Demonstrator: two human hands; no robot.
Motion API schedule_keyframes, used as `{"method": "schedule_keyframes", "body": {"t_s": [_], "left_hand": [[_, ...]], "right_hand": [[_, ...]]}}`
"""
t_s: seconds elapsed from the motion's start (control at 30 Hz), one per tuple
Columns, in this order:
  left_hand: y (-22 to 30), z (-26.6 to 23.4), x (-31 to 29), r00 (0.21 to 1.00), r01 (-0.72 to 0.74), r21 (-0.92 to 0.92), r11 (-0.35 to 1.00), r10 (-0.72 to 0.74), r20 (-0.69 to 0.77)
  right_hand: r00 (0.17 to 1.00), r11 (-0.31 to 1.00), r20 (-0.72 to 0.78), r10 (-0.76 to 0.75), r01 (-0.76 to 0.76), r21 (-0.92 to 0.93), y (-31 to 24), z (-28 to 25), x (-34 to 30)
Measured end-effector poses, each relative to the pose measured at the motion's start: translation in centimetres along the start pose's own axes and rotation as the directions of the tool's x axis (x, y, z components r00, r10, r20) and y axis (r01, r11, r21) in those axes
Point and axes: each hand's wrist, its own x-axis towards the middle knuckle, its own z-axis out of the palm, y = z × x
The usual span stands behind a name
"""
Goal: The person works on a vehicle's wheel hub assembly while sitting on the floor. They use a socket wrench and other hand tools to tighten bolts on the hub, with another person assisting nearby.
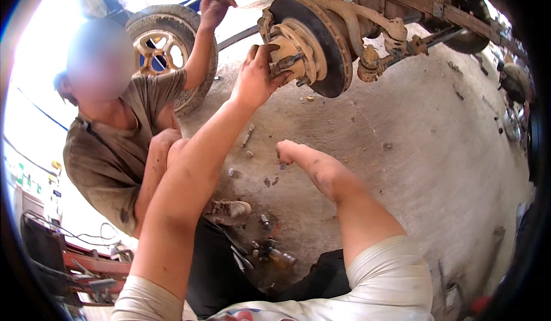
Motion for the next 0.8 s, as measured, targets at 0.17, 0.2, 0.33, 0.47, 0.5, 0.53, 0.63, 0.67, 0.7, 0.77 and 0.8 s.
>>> {"method": "schedule_keyframes", "body": {"t_s": [0.17, 0.2, 0.33, 0.47, 0.5, 0.53, 0.63, 0.67, 0.7, 0.77, 0.8], "left_hand": [[0.8, -0.3, 0.3, 1.000, -0.028, 0.068, 0.997, 0.027, 0.014], [0.7, -0.6, -0.2, 1.000, -0.019, 0.086, 0.996, 0.017, 0.023], [0.8, -0.6, -0.1, 0.997, 0.028, 0.024, 0.999, -0.030, 0.070], [0.6, -0.6, -0.3, 0.994, 0.057, -0.021, 0.998, -0.055, 0.092], [0.7, -0.7, -0.2, 0.994, 0.062, -0.024, 0.998, -0.059, 0.091], [0.7, -0.7, -0.2, 0.997, 0.048, 0.013, 0.999, -0.049, 0.065], [0.8, -0.3, -0.4, 1.000, 0.000, 0.085, 0.996, -0.001, 0.006], [0.7, -0.1, -0.2, 1.000, -0.029, 0.089, 0.996, 0.029, -0.006], [0.7, 0.0, -0.1, 0.998, -0.055, 0.092, 0.994, 0.057, -0.014], [1.0, 0.2, -0.2, 1.000, 0.010, 0.072, 0.997, -0.012, 0.026], [1.1, 0.1, -0.2, 0.998, 0.039, 0.065, 0.997, -0.042, 0.042]], "right_hand": [[0.992, 0.998, -0.108, -0.063, 0.062, -0.017, 1.0, 0.3, 0.1], [0.990, 0.996, -0.103, -0.093, 0.094, -0.003, -0.1, 0.1, -0.7], [0.998, 0.998, -0.032, -0.062, 0.061, -0.006, 0.2, -0.6, -1.2], [1.000, 0.999, 0.013, -0.028, 0.028, 0.026, 0.2, -1.1, -2.0], [1.000, 1.000, -0.006, -0.025, 0.025, 0.011, 0.0, -1.1, -2.1], [0.999, 1.000, -0.025, -0.022, 0.022, -0.005, -0.1, -1.2, -2.2], [0.998, 0.999, -0.051, -0.047, 0.046, -0.010, -0.1, -1.0, -2.3], [0.998, 0.999, -0.048, -0.035, 0.034, -0.017, 0.0, -1.0, -2.1], [0.999, 1.000, -0.043, -0.024, 0.023, -0.020, -0.2, -1.0, -1.9], [0.999, 0.999, -0.034, -0.028, 0.027, -0.017, -0.4, -0.7, -1.9], [0.998, 0.999, -0.035, -0.044, 0.044, -0.015, -0.6, -0.9, -1.9]]}}
